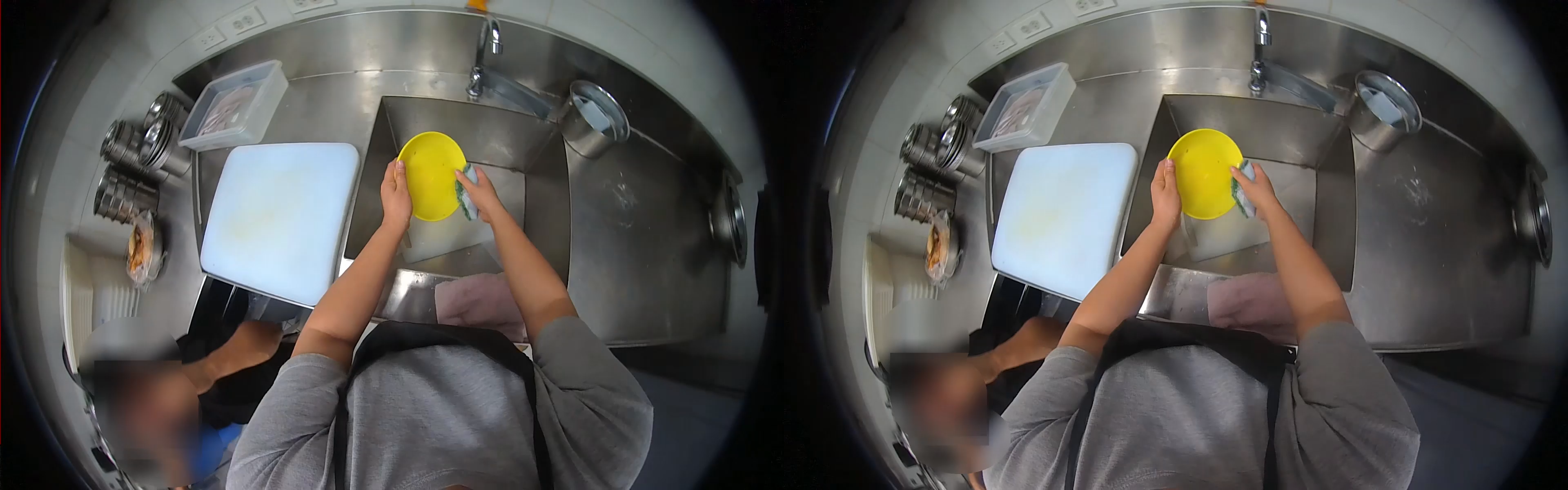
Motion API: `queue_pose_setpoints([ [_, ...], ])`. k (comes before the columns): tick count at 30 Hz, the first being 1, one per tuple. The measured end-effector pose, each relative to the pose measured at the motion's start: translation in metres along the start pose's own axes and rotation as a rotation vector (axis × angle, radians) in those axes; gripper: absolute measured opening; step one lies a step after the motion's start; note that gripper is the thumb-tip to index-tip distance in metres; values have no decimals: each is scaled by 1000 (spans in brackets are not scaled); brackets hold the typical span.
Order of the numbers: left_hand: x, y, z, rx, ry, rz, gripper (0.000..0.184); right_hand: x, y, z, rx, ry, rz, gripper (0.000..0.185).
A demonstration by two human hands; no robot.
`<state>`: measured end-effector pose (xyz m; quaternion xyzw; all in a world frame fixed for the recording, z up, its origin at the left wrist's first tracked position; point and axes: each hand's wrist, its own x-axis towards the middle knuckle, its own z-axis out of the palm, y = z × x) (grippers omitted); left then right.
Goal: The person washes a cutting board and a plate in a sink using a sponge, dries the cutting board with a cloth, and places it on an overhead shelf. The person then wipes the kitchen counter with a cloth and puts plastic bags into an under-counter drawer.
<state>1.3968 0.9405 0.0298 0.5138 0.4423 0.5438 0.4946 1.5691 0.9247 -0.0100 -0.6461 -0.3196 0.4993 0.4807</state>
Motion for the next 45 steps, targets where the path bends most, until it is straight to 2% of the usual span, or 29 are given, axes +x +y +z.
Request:
queue_pose_setpoints([
  [3,1,-1,-6,-120,32,-48,32,17,8,-10,117,-134,-52,70],
  [5,8,-16,-23,-140,-181,-232,36,20,-5,-21,54,-130,-91,70],
  [6,1,20,-18,-183,-268,-416,39,25,-12,-31,-174,-166,-235,66],
  [7,0,29,-15,-180,-260,-413,39,33,-17,-38,-398,-195,-378,62],
  [8,1,33,-11,2,-344,-393,39,43,-20,-41,-553,-234,-500,54],
  [9,1,37,-6,182,-427,-374,40,41,-28,-42,-551,-241,-497,54],
  [11,1,43,4,309,-404,-406,38,20,-55,-35,-686,-375,-546,58],
  [13,6,37,7,262,-300,-296,38,14,-50,-33,-613,-364,-592,52],
  [14,8,26,6,284,-187,-190,36,16,-38,-30,-526,-241,-617,52],
  [15,5,25,8,291,-182,-185,36,19,-25,-28,-434,-116,-640,52],
  [16,0,25,11,182,-56,-165,35,16,-12,-24,-427,-117,-643,52],
  [18,-13,23,25,20,128,-113,33,3,10,-18,-497,173,-650,55],
  [19,-17,19,31,17,125,-105,33,-11,9,-17,-496,179,-657,55],
  [21,-26,11,36,-73,286,-102,33,-36,6,-15,-775,191,-647,56],
  [25,-41,7,43,-154,255,-83,34,-41,-11,-21,-952,122,-709,54],
  [26,-44,10,48,-153,257,-80,34,-32,-20,-20,-993,163,-791,54],
  [28,-51,9,52,-175,253,-171,36,-27,-28,-11,-1027,201,-869,53],
  [30,-47,7,50,-128,236,-188,37,-28,-37,11,-821,69,-1029,48],
  [31,-46,3,49,-88,223,-211,38,-35,-35,20,-819,67,-1029,48],
  [32,-39,-1,49,-127,319,-109,41,-46,-28,27,-738,-16,-1064,43],
  [33,-34,-3,41,-145,347,-107,43,-54,-21,31,-657,-100,-1097,38],
  [34,-33,2,35,-190,338,-99,44,-56,-13,25,-655,-104,-1099,38],
  [36,-34,5,19,-251,299,-94,44,-52,3,2,-706,-346,-1231,27],
  [40,-49,-16,21,-211,262,-215,46,-11,-1,-23,-896,-212,-1078,22],
  [43,-48,-13,46,-270,282,-250,47,-19,-19,4,-734,-147,-1139,25],
  [44,-43,-11,46,-208,274,-162,44,-34,-17,16,-686,-185,-1163,30],
  [45,-37,-4,42,-204,289,-162,41,-45,-14,20,-638,-223,-1190,34],
])
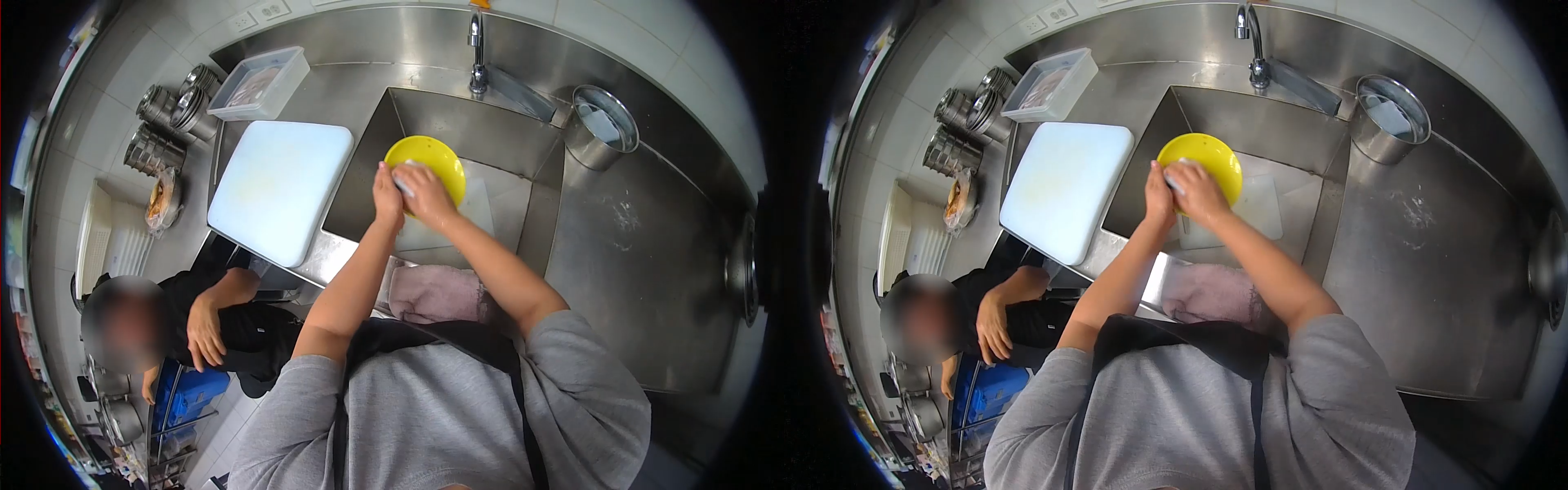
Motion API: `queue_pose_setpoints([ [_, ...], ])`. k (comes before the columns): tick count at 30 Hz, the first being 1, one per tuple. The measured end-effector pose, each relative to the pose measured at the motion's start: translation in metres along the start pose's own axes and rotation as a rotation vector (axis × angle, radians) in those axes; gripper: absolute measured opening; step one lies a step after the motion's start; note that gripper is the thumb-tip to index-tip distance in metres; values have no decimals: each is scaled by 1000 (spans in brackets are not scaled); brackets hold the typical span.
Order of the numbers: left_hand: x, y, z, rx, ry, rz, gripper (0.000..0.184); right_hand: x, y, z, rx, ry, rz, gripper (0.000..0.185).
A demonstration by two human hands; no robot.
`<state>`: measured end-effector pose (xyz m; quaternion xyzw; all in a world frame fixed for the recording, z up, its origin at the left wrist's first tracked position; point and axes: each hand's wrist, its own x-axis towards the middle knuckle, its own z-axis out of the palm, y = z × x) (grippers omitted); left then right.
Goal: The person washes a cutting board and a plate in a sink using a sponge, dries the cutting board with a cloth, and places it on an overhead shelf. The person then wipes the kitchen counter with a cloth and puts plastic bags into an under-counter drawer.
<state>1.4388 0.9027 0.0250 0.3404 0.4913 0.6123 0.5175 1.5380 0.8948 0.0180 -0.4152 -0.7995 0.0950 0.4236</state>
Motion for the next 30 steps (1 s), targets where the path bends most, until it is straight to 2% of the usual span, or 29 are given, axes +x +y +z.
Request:
queue_pose_setpoints([
  [2,8,14,-11,25,-131,10,42,-20,-1,-4,-66,-60,-23,38],
  [4,5,13,-15,31,-143,3,42,-28,11,-11,-127,-132,-44,42],
  [6,1,4,-17,36,-159,-12,41,-17,28,-21,-337,-43,277,46],
  [7,0,-5,-13,57,-159,-37,39,-11,28,-20,-351,-7,300,45],
  [8,-1,-13,-9,80,-159,-60,37,-7,22,-15,-351,-5,302,45],
  [10,-6,-4,4,29,-131,-69,37,5,3,-9,-105,93,58,43],
  [11,-6,-2,7,86,-124,47,38,8,-7,-11,-233,93,42,40],
  [12,-7,0,9,144,-114,163,38,10,-1,-10,-233,91,44,40],
  [13,-9,9,6,352,-162,178,37,17,11,-8,-284,155,115,38],
  [14,-9,13,4,356,-157,179,37,24,23,-6,-332,218,184,36],
  [15,-7,16,1,495,-149,206,36,29,30,-12,-247,231,276,33],
  [16,-6,21,1,633,-142,234,34,34,36,-14,-244,234,275,33],
  [18,-10,32,5,595,-77,296,34,36,48,-18,-168,205,495,31],
  [19,-10,36,7,559,-14,362,33,31,57,-14,-168,207,492,31],
  [21,-3,38,6,519,26,404,33,18,70,1,167,246,806,36],
  [22,0,36,7,477,63,442,34,12,68,8,166,249,808,36],
  [24,4,30,7,406,97,436,34,-2,59,19,913,408,1093,40],
  [27,7,15,1,300,176,427,33,-16,51,22,1039,399,1163,42],
  [28,8,12,-3,268,121,344,33,-18,60,22,1043,399,1162,42],
  [29,11,9,-6,236,65,262,33,-19,73,17,765,346,1059,47],
  [30,18,13,-13,237,65,264,33,-20,84,14,491,290,948,52],
])
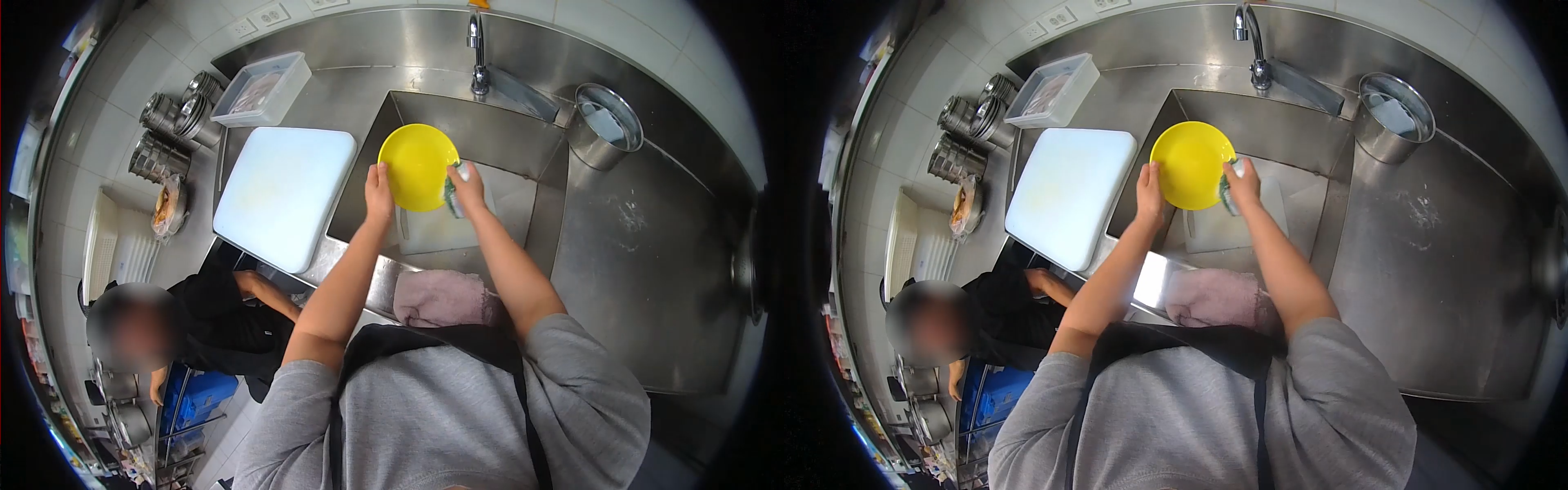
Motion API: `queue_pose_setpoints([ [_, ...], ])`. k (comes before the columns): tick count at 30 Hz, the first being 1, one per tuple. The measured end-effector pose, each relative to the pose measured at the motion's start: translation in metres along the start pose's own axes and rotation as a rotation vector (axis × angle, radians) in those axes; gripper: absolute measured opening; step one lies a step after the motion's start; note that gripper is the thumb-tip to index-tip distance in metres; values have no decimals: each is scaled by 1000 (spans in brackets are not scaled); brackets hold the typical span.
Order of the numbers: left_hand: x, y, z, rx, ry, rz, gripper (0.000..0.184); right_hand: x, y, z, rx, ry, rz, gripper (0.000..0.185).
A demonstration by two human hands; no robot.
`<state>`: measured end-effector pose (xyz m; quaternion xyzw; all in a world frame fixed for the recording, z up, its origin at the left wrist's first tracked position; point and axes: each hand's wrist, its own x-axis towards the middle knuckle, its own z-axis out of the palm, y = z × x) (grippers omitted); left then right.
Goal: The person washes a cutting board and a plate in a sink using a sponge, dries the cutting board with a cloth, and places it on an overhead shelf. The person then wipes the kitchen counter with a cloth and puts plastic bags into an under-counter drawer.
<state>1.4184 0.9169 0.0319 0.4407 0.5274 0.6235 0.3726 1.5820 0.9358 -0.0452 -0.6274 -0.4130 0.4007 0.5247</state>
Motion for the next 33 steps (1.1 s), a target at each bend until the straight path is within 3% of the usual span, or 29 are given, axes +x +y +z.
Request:
queue_pose_setpoints([
  [1,14,2,-11,187,-164,-51,34,-1,-20,-12,-146,44,-133,40],
  [2,26,5,-19,373,-329,-102,35,2,-41,-22,-147,46,-132,40],
  [3,29,24,-17,482,-379,-7,37,6,-59,-31,-230,-105,-224,40],
  [4,34,28,-12,461,-397,23,34,8,-67,-37,-314,-256,-313,41],
  [7,45,48,0,640,-507,-10,32,7,-81,-32,-376,-278,-433,41],
  [9,44,50,8,709,-471,201,31,3,-70,-29,-283,-199,-397,41],
  [10,43,50,10,707,-472,206,31,2,-63,-26,-188,-123,-364,41],
  [11,39,48,12,622,-312,194,30,1,-54,-22,-188,-118,-365,41],
  [13,29,44,19,469,-78,109,29,-5,-34,-13,14,51,-94,39],
  [14,24,37,25,468,-88,106,29,-11,-22,-5,12,59,-88,39],
  [16,19,15,36,170,113,155,28,-23,-15,13,214,146,112,40],
  [18,12,3,41,112,168,159,26,-47,-28,16,223,95,168,41],
  [20,6,-3,39,-128,268,-6,25,-52,-32,13,230,43,228,43],
  [22,-1,-7,28,-75,247,0,27,-45,-36,5,-311,182,-232,48],
  [23,-4,-10,23,27,126,57,27,-41,-44,-4,-570,97,-187,46],
  [24,-8,-15,18,130,5,112,27,-34,-49,-6,-569,94,-186,46],
  [26,-22,-24,23,172,22,55,27,-18,-56,-8,-861,12,-422,46],
  [29,-40,-17,38,42,13,-151,28,-33,-72,23,-712,-60,-556,44],
  [30,-34,-19,36,42,11,-152,28,-40,-72,29,-581,-133,-634,43],
  [32,-13,-22,21,-15,48,15,28,-56,-63,27,-602,-224,-692,49],
  [33,-7,-11,12,-8,-4,-5,28,-60,-59,18,-599,-262,-801,51],
])
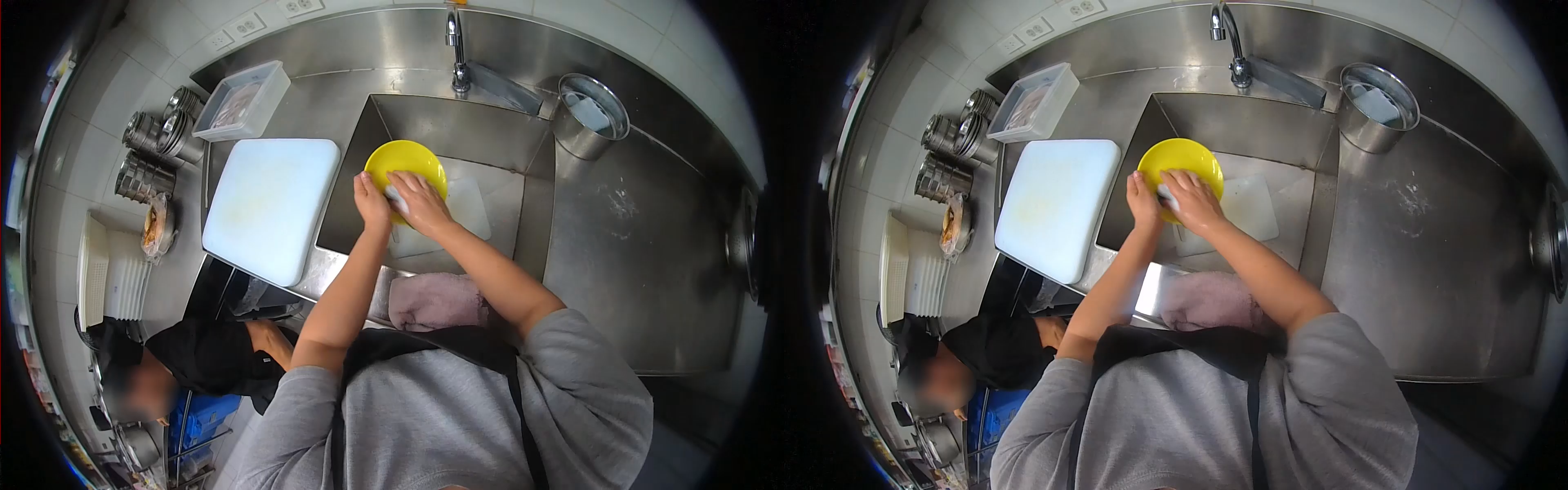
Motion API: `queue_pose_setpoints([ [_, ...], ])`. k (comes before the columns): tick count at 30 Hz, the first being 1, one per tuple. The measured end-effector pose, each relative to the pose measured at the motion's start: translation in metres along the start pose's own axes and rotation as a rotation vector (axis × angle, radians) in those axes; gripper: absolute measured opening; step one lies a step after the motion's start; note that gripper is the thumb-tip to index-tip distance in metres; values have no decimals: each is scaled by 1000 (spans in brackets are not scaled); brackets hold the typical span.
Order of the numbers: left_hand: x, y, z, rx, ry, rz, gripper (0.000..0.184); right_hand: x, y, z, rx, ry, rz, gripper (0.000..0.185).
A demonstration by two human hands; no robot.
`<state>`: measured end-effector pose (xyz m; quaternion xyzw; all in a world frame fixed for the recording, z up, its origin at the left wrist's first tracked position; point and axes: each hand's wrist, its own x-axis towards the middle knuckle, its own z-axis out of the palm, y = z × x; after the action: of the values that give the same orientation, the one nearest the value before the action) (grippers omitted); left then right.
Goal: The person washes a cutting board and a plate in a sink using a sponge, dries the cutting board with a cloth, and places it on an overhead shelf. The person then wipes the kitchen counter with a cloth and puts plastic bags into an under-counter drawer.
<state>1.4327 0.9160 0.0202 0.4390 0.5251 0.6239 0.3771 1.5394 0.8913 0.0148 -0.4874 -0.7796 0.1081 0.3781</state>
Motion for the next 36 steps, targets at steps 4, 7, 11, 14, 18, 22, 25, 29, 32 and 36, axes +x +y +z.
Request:
queue_pose_setpoints([
  [4,-13,-5,-6,145,-36,-18,26,0,48,-6,-317,101,347,50],
  [7,-23,-14,-3,102,35,-101,21,15,83,-29,257,-13,631,45],
  [11,-23,-16,-13,-17,-102,-425,16,7,98,-47,1859,-71,787,38],
  [14,-34,-16,11,-148,-148,-732,14,5,87,-16,1928,-95,558,34],
  [18,-21,-36,7,-138,-184,-542,13,-11,98,4,1858,-93,673,34],
  [22,-1,-35,-19,-199,-123,-528,13,-20,113,-17,1669,191,1137,35],
  [25,20,-41,-51,-87,10,-432,9,-53,170,43,1504,114,1287,32],
  [29,24,-24,-64,116,96,-485,13,-65,145,94,463,-660,838,52],
  [32,16,-17,-68,462,-105,40,22,-52,118,133,267,-850,705,58],
  [36,10,21,-81,832,-157,350,19,-55,121,224,347,-954,666,73],
])
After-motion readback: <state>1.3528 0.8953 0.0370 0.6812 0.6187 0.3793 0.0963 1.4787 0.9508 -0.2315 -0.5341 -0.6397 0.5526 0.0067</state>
